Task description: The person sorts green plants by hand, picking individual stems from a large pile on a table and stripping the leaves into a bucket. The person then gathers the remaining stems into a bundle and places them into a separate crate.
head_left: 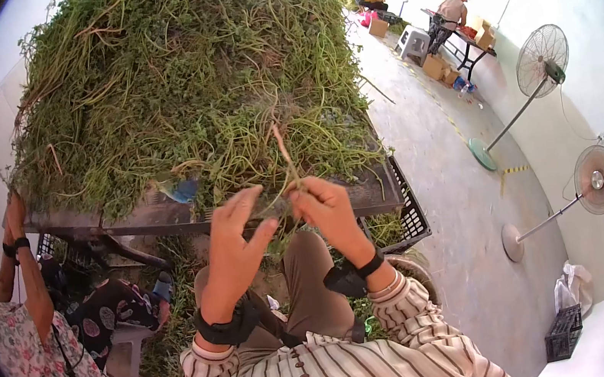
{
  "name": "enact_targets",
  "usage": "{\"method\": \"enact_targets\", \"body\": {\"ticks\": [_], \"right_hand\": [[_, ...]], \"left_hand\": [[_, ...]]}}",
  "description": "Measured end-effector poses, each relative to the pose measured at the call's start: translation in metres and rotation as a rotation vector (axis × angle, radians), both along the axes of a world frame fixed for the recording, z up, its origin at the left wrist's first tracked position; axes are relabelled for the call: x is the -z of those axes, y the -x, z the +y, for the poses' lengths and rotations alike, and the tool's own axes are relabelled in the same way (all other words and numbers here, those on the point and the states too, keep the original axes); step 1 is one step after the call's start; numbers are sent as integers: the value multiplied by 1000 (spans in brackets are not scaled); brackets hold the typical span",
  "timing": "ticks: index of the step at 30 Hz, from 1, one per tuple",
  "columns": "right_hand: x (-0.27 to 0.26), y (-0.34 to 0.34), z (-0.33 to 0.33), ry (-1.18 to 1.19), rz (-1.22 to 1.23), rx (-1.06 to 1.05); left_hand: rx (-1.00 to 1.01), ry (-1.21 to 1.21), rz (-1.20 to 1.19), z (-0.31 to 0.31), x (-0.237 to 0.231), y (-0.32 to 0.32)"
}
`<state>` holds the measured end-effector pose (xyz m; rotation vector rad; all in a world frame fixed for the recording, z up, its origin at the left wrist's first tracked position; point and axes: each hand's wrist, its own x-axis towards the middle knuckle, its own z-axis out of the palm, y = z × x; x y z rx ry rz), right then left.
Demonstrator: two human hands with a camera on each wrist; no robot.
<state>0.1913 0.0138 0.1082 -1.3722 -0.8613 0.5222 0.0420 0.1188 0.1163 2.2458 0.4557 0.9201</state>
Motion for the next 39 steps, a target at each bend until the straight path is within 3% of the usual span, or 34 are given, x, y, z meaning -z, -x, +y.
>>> {"method": "enact_targets", "body": {"ticks": [4,6,10,15,19,25,27,33,39], "right_hand": [[4,20,1,-34,106,-126],[8,18,-1,10,234,-258],[2,24,-4,50,276,-326],[7,24,-2,100,157,-277],[9,22,-2,96,250,-267],[10,27,-1,86,171,-358],[14,26,-1,54,295,-237],[21,9,-2,-90,290,26],[24,12,-1,-153,305,16]], "left_hand": [[123,152,33,-7,13,0],[165,402,77,-8,15,2],[132,319,85,-9,18,8],[155,166,95,-12,24,9],[181,146,107,-12,31,9],[174,178,162,-12,43,12],[189,226,113,-12,35,14],[31,333,-19,2,29,29],[-30,424,-154,0,27,35]]}}
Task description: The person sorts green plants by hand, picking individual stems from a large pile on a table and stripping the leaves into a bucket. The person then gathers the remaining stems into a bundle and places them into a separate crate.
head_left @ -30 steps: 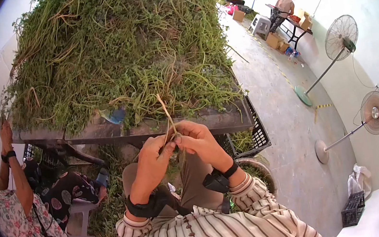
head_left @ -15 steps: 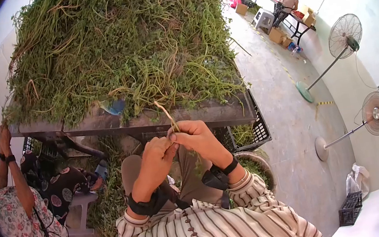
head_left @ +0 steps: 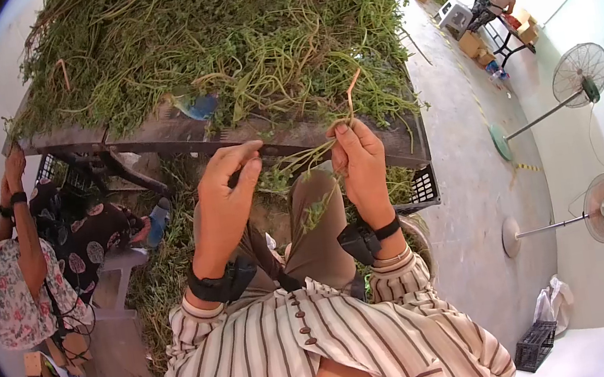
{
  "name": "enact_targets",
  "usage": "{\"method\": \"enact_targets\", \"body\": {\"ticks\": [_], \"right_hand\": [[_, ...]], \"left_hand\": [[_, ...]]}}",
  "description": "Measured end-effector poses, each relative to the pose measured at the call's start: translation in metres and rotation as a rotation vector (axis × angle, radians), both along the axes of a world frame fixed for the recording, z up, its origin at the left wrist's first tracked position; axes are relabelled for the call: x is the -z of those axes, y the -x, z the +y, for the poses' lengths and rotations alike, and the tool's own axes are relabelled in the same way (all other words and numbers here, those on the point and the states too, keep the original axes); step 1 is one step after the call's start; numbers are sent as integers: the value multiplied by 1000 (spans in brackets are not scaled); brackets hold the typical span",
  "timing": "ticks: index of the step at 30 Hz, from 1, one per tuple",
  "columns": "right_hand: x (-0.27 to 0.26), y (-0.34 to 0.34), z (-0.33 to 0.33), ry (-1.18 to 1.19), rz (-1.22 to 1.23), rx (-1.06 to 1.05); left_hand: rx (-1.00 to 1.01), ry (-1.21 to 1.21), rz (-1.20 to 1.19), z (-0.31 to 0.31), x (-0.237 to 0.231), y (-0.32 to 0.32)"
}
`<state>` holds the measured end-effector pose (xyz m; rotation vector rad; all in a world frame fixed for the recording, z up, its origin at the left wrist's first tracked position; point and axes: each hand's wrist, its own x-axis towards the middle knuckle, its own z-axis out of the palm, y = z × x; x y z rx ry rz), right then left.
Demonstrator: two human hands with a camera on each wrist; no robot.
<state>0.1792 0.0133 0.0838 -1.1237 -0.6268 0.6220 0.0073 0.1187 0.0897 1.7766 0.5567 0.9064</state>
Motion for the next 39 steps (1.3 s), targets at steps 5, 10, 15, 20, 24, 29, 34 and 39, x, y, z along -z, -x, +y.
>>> {"method": "enact_targets", "body": {"ticks": [5,10,15,20,24,29,34,39], "right_hand": [[-2,9,2,62,-129,54],[-1,21,3,133,-331,92],[3,33,4,143,-371,85],[8,37,1,137,-393,61],[6,43,-3,71,-309,108],[1,25,-11,14,-253,234],[6,30,-9,45,-278,175],[4,36,-11,76,-299,138]], "left_hand": [[14,-45,15,-6,0,-3],[-13,-388,151,-16,3,-16],[-29,-491,148,-21,18,-22],[-61,-489,118,-20,15,-21],[-62,-189,-4,-10,15,-16],[-97,312,-158,19,23,2],[16,378,-49,1,3,-4],[144,63,134,1,20,-8]]}}
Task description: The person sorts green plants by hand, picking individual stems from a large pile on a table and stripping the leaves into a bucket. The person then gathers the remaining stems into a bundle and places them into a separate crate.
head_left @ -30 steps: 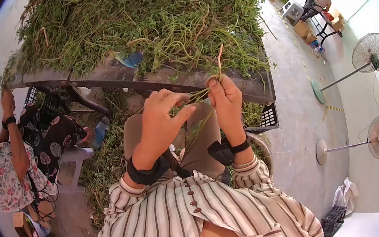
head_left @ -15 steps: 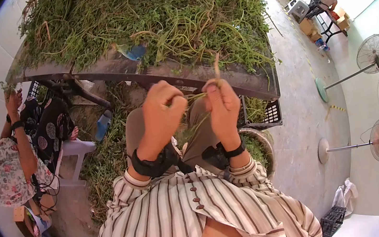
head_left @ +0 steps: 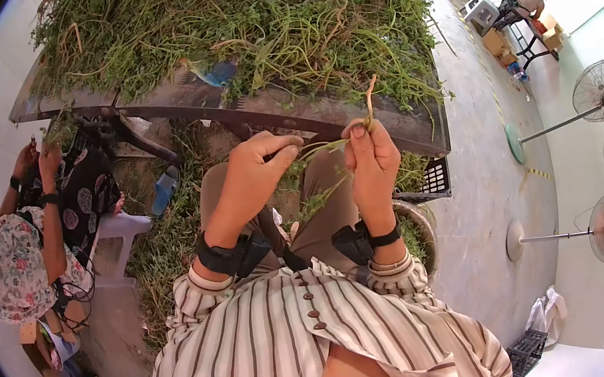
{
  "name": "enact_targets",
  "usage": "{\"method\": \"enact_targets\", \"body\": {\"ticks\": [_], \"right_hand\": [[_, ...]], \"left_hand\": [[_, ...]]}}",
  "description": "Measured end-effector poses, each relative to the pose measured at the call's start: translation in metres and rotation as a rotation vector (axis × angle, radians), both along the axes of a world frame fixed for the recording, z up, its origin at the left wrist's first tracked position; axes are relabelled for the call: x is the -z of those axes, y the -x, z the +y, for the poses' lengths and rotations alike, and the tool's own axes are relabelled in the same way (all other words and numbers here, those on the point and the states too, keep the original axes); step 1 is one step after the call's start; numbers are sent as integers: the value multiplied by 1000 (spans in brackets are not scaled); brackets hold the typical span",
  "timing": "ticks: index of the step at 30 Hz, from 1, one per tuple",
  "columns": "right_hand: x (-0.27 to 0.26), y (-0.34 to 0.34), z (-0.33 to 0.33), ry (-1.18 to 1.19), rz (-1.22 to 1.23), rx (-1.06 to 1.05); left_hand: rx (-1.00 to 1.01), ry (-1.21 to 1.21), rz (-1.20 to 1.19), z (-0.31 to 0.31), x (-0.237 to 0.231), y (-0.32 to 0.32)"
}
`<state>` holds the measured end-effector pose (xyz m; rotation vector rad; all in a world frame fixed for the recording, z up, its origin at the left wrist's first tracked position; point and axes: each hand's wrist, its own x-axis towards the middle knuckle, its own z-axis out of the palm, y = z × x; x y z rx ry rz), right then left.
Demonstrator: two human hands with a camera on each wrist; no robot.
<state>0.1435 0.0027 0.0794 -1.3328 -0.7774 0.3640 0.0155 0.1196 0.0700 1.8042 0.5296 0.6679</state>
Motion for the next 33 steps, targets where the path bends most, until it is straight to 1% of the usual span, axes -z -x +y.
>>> {"method": "enact_targets", "body": {"ticks": [1,3,7,10,12,13,15,16,17,19,20,22,23,24,26,27,29,30,32,33], "right_hand": [[0,0,0,-3,-6,-8],[0,1,0,-4,-33,-5],[0,3,1,-4,-75,0],[0,4,0,9,-53,-35],[0,7,1,7,-52,-32],[1,9,1,6,-52,-28],[3,10,0,-10,-38,-16],[4,11,0,-24,-25,-3],[3,9,-2,-24,-25,-3],[-2,2,-8,-70,90,110],[-1,-3,-9,-73,92,116],[2,-13,-9,-175,145,85],[3,-14,-9,-169,153,79],[4,-14,-9,-170,152,80],[7,-13,-7,-197,264,54],[9,-13,-6,-195,266,47],[12,-12,-7,-178,234,48],[13,-12,-7,-178,236,47],[13,-13,-7,-153,147,89],[13,-11,-7,-152,147,91]], "left_hand": [[1,1,0,0,-1,0],[27,-2,118,-2,-5,1],[28,-9,150,-6,-5,0],[24,-6,103,-8,2,-2],[-47,1,173,-11,2,-2],[-48,1,173,-12,1,-3],[-152,-6,125,-13,-2,-4],[-153,-5,126,-10,2,-3],[-186,51,55,-4,10,-2],[-213,183,-96,14,26,4],[-207,181,-94,20,30,9],[-247,561,-137,23,23,15],[-206,523,-223,20,20,12],[-205,522,-224,15,16,9],[-169,760,-243,7,11,7],[-177,759,-245,6,11,9],[22,862,-146,6,12,12],[20,862,-145,6,14,14],[101,714,10,7,17,14],[103,714,10,2,14,13]]}}
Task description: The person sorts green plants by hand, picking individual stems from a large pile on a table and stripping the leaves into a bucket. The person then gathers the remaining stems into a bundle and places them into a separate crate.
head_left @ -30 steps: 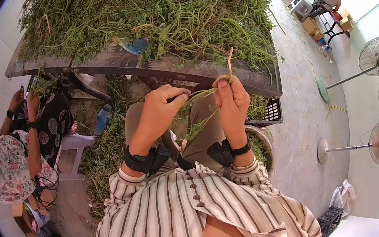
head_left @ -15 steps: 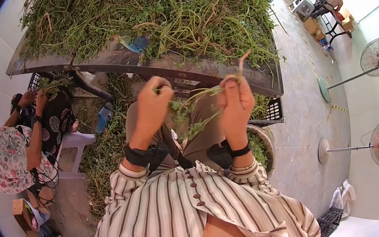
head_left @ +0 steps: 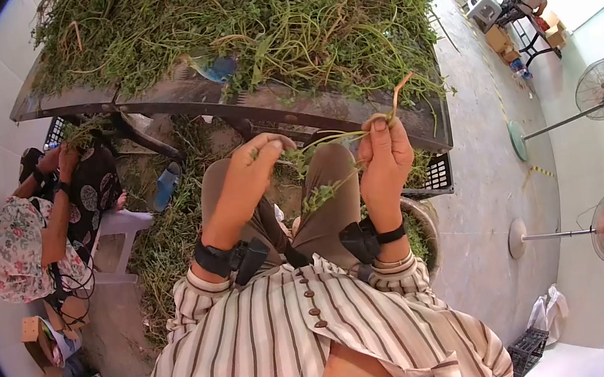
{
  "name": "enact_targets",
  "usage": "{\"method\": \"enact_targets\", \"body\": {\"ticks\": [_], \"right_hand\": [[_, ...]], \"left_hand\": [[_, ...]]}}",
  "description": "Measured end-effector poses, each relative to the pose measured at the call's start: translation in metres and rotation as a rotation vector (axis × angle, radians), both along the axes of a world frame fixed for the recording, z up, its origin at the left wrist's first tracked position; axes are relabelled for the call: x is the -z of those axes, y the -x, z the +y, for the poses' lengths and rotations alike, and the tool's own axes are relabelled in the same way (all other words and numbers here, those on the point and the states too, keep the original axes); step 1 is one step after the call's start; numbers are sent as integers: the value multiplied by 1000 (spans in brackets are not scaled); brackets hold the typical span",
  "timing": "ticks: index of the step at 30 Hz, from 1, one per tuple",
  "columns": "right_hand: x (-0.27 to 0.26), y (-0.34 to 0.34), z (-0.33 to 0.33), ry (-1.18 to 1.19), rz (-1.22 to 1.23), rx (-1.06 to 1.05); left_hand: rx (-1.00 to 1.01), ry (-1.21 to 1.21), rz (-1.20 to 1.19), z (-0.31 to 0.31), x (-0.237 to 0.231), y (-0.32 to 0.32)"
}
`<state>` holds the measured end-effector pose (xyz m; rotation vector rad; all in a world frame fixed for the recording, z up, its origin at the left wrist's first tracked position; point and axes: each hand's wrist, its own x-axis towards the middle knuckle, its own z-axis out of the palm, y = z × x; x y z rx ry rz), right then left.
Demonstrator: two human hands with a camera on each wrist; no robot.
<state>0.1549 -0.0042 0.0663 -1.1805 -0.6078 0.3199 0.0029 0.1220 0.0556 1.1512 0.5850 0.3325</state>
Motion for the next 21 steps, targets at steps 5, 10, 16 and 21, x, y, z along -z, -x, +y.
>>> {"method": "enact_targets", "body": {"ticks": [5,10,16,21], "right_hand": [[-5,9,3,89,-151,56],[-5,12,2,74,-126,-6],[-7,17,3,88,-124,-39],[-3,23,7,61,-109,-52]], "left_hand": [[-81,-674,122,-22,-16,-9],[-99,-699,118,-19,-3,-8],[-279,-556,-53,-5,8,-11],[-321,-30,-26,-1,8,-9]]}}
